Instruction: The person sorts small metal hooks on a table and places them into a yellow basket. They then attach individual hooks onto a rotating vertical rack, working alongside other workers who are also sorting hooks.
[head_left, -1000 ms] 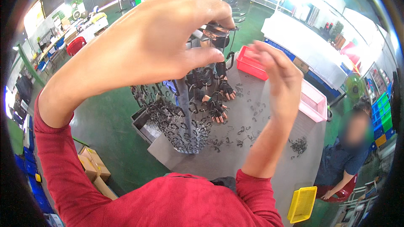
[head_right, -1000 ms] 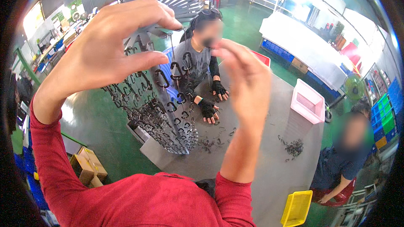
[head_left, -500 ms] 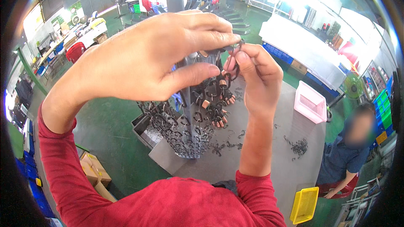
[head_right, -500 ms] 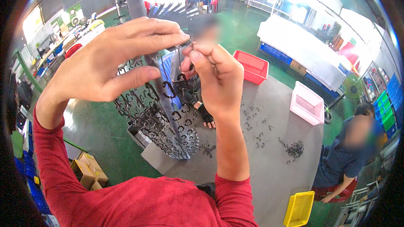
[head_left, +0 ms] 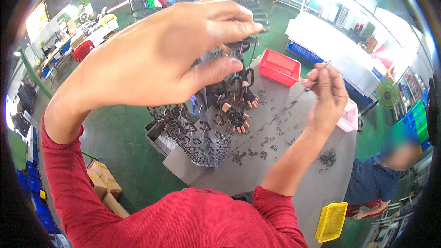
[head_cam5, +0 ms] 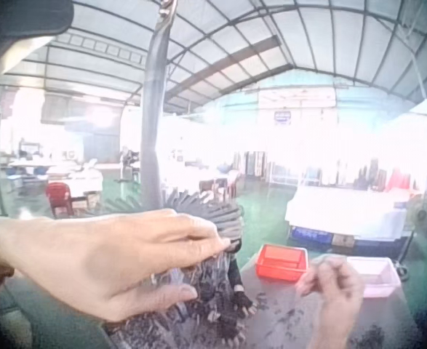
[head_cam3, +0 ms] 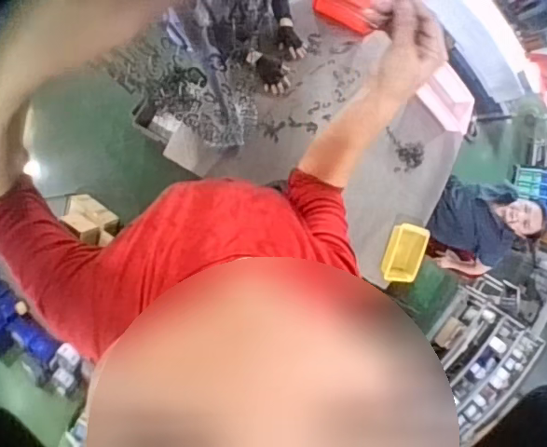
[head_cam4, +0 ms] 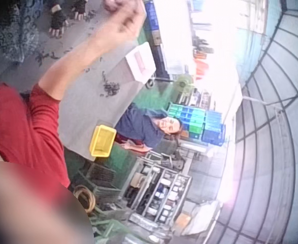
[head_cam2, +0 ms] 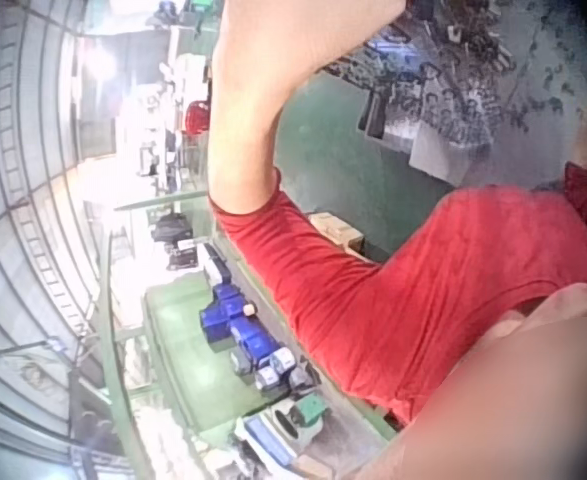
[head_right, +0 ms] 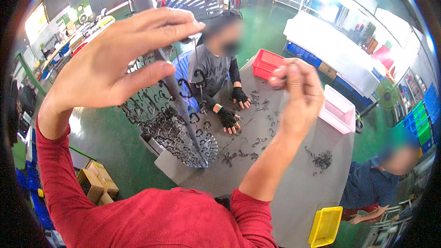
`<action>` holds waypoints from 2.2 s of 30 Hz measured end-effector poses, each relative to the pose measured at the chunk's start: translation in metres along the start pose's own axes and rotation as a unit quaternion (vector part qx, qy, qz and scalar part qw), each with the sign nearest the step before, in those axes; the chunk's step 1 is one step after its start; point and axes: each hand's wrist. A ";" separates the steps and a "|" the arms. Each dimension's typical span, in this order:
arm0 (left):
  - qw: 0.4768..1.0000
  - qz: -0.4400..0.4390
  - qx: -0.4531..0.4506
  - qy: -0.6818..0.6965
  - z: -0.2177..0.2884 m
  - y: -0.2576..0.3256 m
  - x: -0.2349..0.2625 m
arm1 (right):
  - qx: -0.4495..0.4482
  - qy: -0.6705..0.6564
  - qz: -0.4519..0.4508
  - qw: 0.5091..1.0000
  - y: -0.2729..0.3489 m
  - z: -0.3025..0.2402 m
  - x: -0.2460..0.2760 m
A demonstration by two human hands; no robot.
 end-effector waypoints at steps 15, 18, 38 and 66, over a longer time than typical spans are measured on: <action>0.998 0.036 0.038 -0.038 0.014 -0.029 -0.008 | 0.078 0.032 -0.218 0.972 0.003 -0.009 -0.054; 0.996 0.018 0.070 -0.048 0.023 -0.018 0.006 | -0.033 -0.153 -0.228 0.961 0.011 -0.010 -0.070; 0.992 -0.099 0.071 -0.038 0.002 -0.024 -0.001 | 0.017 0.016 -0.109 0.994 -0.020 0.001 0.016; 0.997 -0.021 -0.037 0.057 -0.009 -0.004 0.006 | -0.053 -0.134 -0.204 0.968 0.020 -0.013 -0.073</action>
Point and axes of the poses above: each hand's wrist, its own y-axis away from the middle knuckle, its own x-axis out of the back of the hand, z = x × y, and after that the axes turned 5 degrees about z, right-handed
